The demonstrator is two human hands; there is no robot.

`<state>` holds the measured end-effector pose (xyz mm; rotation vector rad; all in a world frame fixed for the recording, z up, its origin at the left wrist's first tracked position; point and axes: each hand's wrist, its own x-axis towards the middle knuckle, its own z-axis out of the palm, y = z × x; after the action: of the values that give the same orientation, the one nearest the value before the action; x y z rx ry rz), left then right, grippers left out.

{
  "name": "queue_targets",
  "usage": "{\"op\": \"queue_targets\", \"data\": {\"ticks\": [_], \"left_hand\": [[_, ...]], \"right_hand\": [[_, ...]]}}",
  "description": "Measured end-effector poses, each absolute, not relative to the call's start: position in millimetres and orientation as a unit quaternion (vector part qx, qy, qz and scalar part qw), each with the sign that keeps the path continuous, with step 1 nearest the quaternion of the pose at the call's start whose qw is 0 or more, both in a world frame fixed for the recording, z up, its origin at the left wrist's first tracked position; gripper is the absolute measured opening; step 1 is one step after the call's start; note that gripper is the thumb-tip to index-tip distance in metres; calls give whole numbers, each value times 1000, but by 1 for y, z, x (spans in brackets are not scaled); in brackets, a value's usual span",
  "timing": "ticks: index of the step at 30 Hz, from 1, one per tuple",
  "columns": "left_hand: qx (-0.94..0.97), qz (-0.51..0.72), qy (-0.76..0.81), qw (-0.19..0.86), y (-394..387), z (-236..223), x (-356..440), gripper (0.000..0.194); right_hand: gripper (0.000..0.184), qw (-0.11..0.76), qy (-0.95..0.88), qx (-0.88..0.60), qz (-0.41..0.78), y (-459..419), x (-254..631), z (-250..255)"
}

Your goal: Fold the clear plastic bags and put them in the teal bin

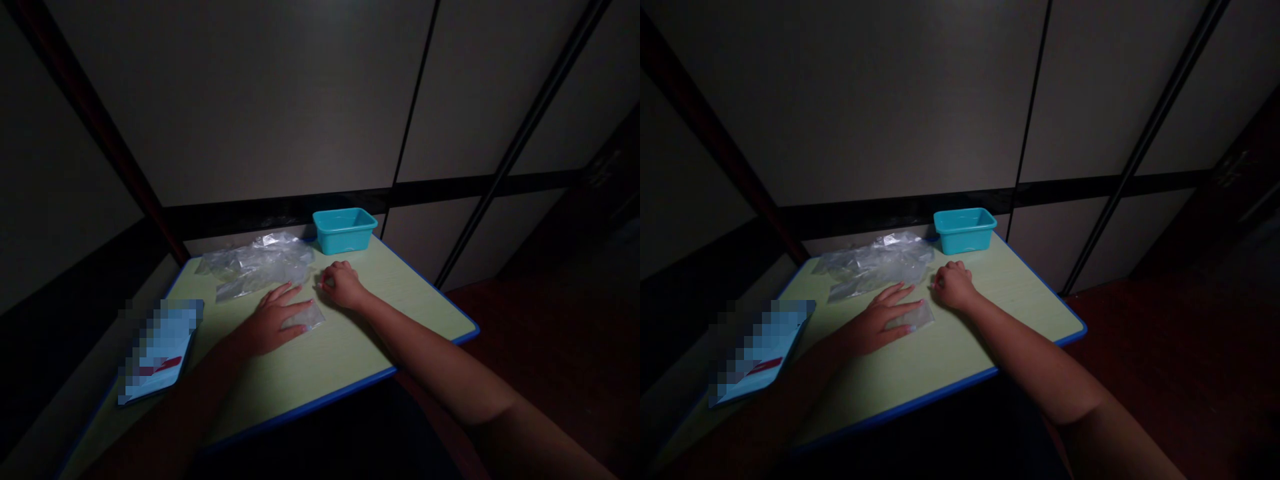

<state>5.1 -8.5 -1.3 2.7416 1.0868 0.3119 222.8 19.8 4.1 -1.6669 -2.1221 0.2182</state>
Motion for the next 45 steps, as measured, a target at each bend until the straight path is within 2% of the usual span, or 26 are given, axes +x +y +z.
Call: {"op": "queue_targets", "data": {"ticks": [4, 8, 14, 20, 23, 28, 32, 36, 40, 45], "left_hand": [[893, 92, 438, 47, -7, -6, 7, 57], [875, 48, 478, 62, -10, -7, 9, 62], [871, 35, 484, 79, -10, -8, 9, 65], [869, 22, 487, 81, -11, -6, 9, 68], [868, 21, 489, 82, -13, -2, 10, 70], [868, 23, 488, 91, -13, -1, 11, 69], [867, 25, 488, 97, -12, -4, 10, 70], [866, 25, 491, 90, -12, -4, 10, 71], [864, 24, 495, 88, -13, -4, 9, 70], [864, 49, 492, 96, -12, -8, 8, 65]], "right_hand": [[23, 182, -795, -564, 126, 15, 224, 7], [35, 158, -822, -535, 113, 14, 222, 3], [30, 131, -836, -526, 87, 13, 213, 1], [29, 176, -835, -514, 91, 8, 207, 5], [28, 209, -822, -508, 150, 9, 208, 3], [14, 338, -741, -468, 344, 19, 208, -8], [18, 328, -687, -463, 453, 24, 209, -13], [31, 292, -708, -454, 456, 23, 213, -13], [22, 282, -734, -449, 425, 21, 215, -13], [9, 272, -784, -481, 282, 17, 215, -6]]}}
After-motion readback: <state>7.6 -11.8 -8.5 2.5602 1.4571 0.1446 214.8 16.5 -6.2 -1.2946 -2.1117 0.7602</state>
